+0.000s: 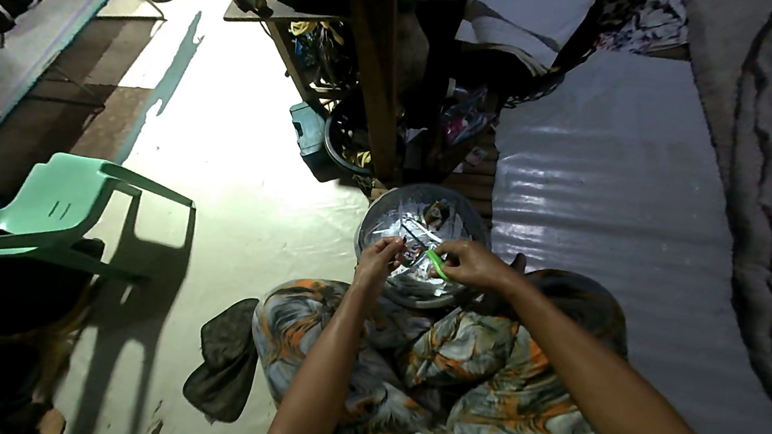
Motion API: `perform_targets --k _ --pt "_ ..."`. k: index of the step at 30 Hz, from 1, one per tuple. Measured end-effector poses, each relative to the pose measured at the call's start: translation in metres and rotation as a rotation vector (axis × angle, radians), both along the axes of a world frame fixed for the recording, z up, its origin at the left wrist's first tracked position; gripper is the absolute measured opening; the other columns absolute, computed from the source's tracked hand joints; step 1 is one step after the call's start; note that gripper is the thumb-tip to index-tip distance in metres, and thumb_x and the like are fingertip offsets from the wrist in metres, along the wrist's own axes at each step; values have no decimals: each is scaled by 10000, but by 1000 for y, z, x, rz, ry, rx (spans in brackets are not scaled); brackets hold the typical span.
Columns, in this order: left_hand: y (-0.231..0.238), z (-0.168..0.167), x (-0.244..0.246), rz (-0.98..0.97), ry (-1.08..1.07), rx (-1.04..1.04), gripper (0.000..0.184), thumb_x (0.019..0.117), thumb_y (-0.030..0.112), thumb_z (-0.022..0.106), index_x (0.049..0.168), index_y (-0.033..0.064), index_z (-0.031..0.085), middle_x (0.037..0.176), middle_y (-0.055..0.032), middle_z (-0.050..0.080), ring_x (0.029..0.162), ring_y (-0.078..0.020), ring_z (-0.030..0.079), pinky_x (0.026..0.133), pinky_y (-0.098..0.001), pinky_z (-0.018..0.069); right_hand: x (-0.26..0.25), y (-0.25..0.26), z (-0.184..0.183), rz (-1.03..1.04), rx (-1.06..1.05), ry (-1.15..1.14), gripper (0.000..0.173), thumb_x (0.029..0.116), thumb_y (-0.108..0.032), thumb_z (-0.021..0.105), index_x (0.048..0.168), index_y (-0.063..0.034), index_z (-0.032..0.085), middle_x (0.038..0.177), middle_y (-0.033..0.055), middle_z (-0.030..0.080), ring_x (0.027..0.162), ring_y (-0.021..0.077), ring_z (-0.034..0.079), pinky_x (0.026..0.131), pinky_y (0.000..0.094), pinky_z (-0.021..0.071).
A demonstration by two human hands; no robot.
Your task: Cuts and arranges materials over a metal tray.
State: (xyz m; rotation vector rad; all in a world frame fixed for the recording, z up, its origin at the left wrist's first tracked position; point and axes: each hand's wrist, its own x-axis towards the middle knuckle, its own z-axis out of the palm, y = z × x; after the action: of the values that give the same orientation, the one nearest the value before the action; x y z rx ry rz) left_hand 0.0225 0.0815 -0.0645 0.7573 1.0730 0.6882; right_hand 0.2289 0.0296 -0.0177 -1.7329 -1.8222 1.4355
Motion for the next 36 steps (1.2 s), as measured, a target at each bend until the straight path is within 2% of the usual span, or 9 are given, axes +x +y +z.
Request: perform_targets --k 3,12,17,20,27,36 --pt "0 0 1 12 5 -3 144 1061 87 519 1066 -17 618 836 -33 642 674 -65 584 640 -200 504 0 0 -1 33 -20 -7 427 974 -250 695 1285 36 625 1048 209 667 874 275 621 860 458 503" --pt "0 1 0 5 6 12 140 1057 84 526 1075 -15 622 831 -29 638 679 -66 582 649 -204 505 2 0 -6 43 41 -11 332 988 -168 656 1247 40 641 958 175 663 789 223 600 800 400 509" --pt "-1 1 -1 5 11 15 143 1061 90 518 1071 -14 615 840 -31 636 688 -67 586 658 -207 510 1 -1 -4 45 14 -20 420 959 -228 713 1280 31 631 1016 195 674 844 256 620 842 439 508" --pt "0 1 -1 1 6 14 138 1059 84 520 1067 -15 616 845 -32 633 684 -71 582 654 -209 510 1 0 -5 64 6 -29 417 957 -229 714 1276 29 640 1040 212 682 874 285 638 866 471 508" --pt "0 0 -1 0 -9 11 141 1060 85 520 1063 -15 619 839 -30 635 679 -70 585 648 -203 510 1 -1 -3 64 13 -46 373 990 -198 668 1284 28 632 1002 192 671 833 255 614 835 431 505" --pt "-1 3 0 -11 80 50 121 1029 59 574 1069 -40 629 842 -35 641 698 -61 593 666 -205 512 0 -1 -1 46 26 -53 356 984 -177 670 1271 32 644 1011 203 675 844 273 625 847 456 508"
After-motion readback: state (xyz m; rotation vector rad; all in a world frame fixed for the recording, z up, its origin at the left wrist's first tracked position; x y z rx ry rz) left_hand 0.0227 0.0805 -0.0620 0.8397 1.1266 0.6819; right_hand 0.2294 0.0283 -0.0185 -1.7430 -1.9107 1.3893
